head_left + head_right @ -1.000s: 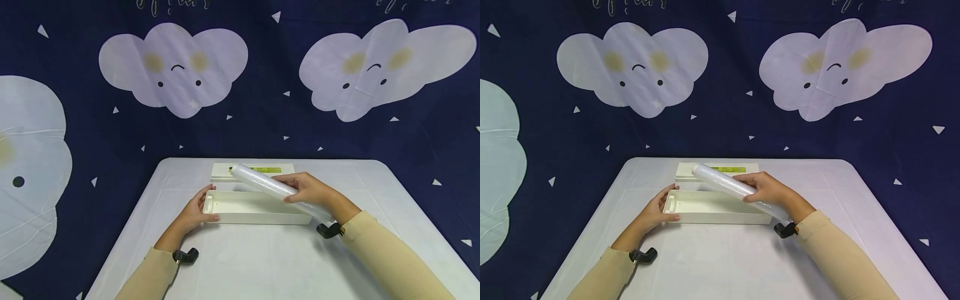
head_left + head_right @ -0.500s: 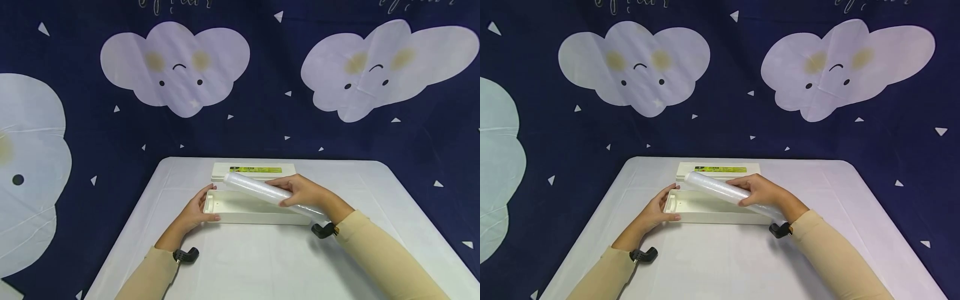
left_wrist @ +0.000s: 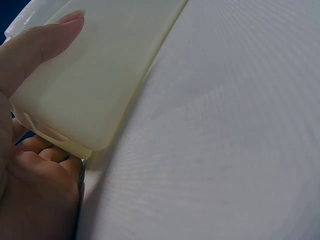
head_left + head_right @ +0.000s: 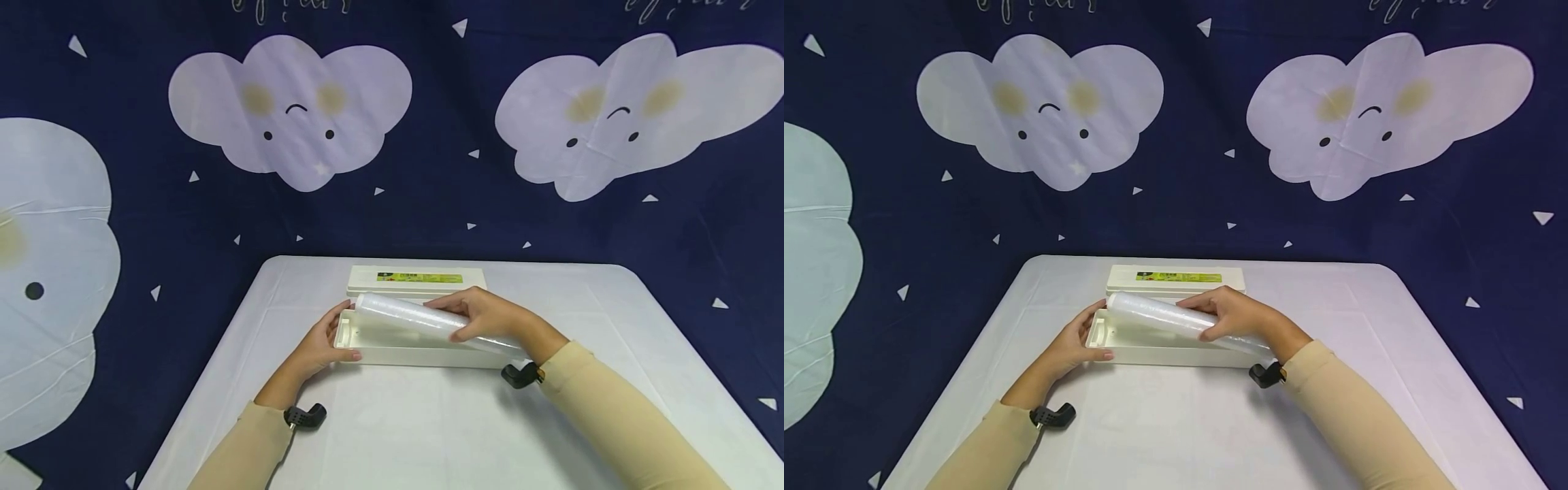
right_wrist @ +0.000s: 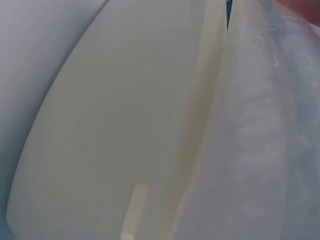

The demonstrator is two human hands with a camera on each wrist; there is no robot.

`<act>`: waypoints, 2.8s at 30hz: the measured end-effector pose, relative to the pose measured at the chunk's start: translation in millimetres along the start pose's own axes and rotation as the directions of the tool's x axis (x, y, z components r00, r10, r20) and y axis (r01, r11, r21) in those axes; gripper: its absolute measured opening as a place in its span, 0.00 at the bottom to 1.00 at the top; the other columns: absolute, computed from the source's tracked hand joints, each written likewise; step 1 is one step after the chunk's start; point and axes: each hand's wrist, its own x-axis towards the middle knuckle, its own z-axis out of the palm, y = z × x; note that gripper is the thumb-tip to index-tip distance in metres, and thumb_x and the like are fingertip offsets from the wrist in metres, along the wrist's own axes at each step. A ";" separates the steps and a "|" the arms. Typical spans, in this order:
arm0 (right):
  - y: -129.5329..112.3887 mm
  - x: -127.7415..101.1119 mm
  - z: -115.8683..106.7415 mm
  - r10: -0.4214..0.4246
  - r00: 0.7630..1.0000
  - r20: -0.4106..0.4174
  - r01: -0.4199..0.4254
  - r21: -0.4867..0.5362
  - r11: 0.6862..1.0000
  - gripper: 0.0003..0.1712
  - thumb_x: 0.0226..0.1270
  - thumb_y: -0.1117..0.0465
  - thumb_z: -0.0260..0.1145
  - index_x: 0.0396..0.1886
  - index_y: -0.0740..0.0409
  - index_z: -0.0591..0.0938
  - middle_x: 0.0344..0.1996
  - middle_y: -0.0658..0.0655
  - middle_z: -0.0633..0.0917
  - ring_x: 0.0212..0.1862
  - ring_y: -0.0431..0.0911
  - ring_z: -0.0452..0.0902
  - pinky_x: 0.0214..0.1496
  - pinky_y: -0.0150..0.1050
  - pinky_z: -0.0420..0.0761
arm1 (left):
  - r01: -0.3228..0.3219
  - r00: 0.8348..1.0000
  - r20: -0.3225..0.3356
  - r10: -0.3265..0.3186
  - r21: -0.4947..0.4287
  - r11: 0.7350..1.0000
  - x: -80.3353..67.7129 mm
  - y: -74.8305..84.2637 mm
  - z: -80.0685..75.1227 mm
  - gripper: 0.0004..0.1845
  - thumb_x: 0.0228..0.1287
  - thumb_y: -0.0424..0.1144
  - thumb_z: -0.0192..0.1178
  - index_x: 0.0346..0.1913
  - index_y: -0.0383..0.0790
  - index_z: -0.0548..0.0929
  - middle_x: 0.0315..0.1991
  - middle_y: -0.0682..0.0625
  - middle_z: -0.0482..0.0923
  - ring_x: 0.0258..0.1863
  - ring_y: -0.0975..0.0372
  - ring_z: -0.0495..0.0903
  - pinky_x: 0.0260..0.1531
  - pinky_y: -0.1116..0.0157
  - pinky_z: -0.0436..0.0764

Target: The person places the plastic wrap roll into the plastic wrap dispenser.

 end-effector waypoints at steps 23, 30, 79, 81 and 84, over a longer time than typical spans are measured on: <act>-2.1 22.9 8.4 0.025 0.992 0.125 -0.030 0.038 0.999 0.42 0.53 0.76 0.76 0.72 0.60 0.80 0.61 0.58 0.84 0.55 0.51 0.83 0.55 0.44 0.84 | 0.001 1.000 -0.012 -0.001 0.002 1.000 -1.4 0.9 -0.9 0.66 0.41 0.17 0.82 0.83 0.32 0.52 0.79 0.37 0.60 0.70 0.46 0.69 0.66 0.60 0.76; -0.5 25.9 11.8 0.048 0.990 0.129 -0.053 0.036 0.998 0.42 0.52 0.76 0.76 0.71 0.57 0.81 0.60 0.56 0.85 0.54 0.49 0.84 0.56 0.41 0.84 | -0.001 1.000 -0.007 0.001 0.012 1.000 -1.8 0.5 0.8 0.66 0.42 0.17 0.81 0.83 0.30 0.51 0.81 0.35 0.56 0.71 0.46 0.68 0.66 0.62 0.75; 9.6 45.5 21.3 0.110 0.980 0.163 -0.109 -0.015 0.994 0.41 0.52 0.78 0.77 0.69 0.57 0.83 0.61 0.51 0.84 0.57 0.43 0.83 0.65 0.38 0.79 | 0.005 1.000 -0.005 -0.005 0.013 1.000 -1.5 -1.0 -1.4 0.66 0.43 0.18 0.82 0.84 0.32 0.51 0.81 0.37 0.56 0.72 0.44 0.67 0.65 0.61 0.76; 11.3 45.8 21.0 0.105 0.980 0.166 -0.106 -0.002 0.994 0.41 0.52 0.78 0.77 0.69 0.57 0.83 0.61 0.52 0.84 0.58 0.43 0.82 0.66 0.39 0.78 | 0.003 1.000 -0.004 -0.003 0.012 1.000 -1.5 -1.1 -1.6 0.66 0.43 0.18 0.81 0.83 0.32 0.51 0.81 0.37 0.56 0.72 0.44 0.67 0.65 0.61 0.77; 14.1 45.9 20.5 0.096 0.979 0.178 -0.103 0.029 0.994 0.41 0.53 0.77 0.78 0.69 0.57 0.82 0.62 0.53 0.84 0.60 0.45 0.81 0.69 0.41 0.76 | -0.001 1.000 0.001 0.001 0.005 1.000 -1.2 -1.7 -1.9 0.65 0.44 0.18 0.81 0.83 0.31 0.51 0.81 0.35 0.55 0.72 0.44 0.67 0.65 0.61 0.76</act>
